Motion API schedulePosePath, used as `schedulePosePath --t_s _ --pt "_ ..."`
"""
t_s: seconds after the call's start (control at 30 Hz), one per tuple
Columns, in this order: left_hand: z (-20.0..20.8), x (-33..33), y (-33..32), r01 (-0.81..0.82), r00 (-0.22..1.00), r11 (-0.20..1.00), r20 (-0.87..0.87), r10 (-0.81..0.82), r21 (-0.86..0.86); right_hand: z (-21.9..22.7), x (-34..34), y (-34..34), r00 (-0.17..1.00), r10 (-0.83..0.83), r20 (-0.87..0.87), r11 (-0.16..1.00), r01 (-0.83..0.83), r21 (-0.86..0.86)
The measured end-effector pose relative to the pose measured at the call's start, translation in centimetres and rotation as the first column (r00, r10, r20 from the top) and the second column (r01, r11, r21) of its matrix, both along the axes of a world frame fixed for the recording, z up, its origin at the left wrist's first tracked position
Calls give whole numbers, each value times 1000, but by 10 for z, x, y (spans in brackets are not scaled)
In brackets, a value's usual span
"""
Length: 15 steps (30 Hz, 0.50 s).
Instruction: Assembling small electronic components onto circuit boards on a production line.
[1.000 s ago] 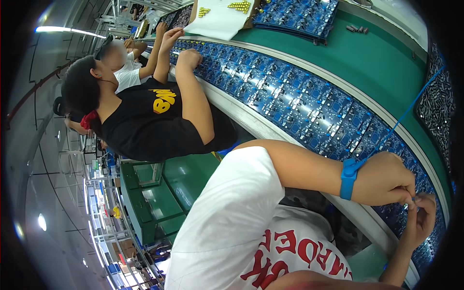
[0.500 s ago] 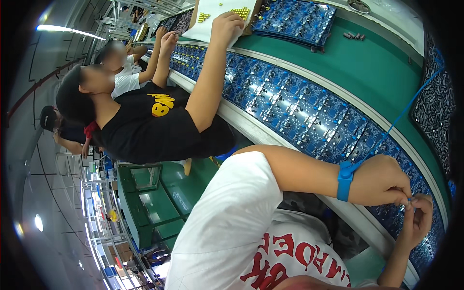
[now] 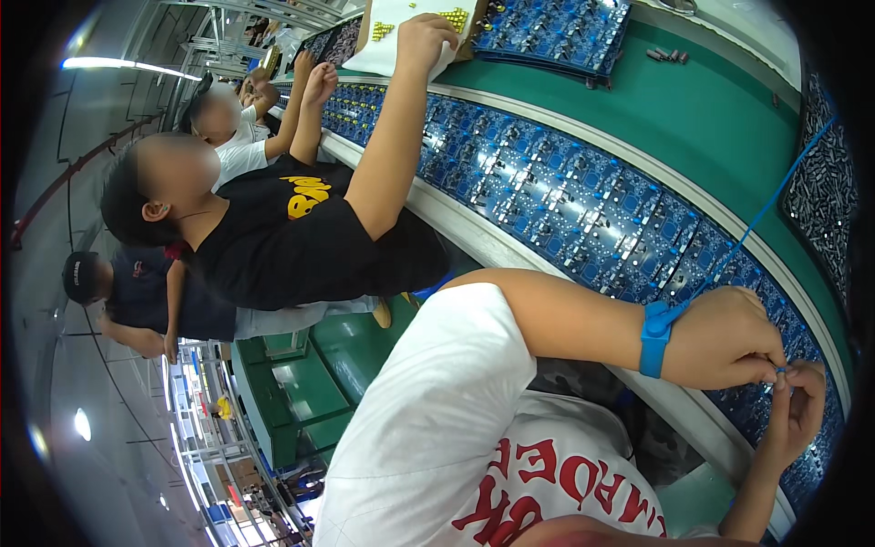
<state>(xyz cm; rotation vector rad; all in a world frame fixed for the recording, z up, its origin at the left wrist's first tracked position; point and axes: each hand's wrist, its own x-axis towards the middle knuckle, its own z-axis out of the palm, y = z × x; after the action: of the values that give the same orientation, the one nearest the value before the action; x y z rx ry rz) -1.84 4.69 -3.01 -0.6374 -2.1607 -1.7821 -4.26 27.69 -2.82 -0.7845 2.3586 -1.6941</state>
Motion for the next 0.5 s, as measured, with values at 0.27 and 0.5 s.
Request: schedulePosePath --t_s 0.27,0.5 --pt "-1 0 0 0 1000 1000 -21 0 -29 1 1 -1 1000 -16 -5 1000 16 -5" --pt "-4 -3 1 -51 993 999 -107 49 -15 2 1 -2 1000 -15 -6 1000 15 -21"
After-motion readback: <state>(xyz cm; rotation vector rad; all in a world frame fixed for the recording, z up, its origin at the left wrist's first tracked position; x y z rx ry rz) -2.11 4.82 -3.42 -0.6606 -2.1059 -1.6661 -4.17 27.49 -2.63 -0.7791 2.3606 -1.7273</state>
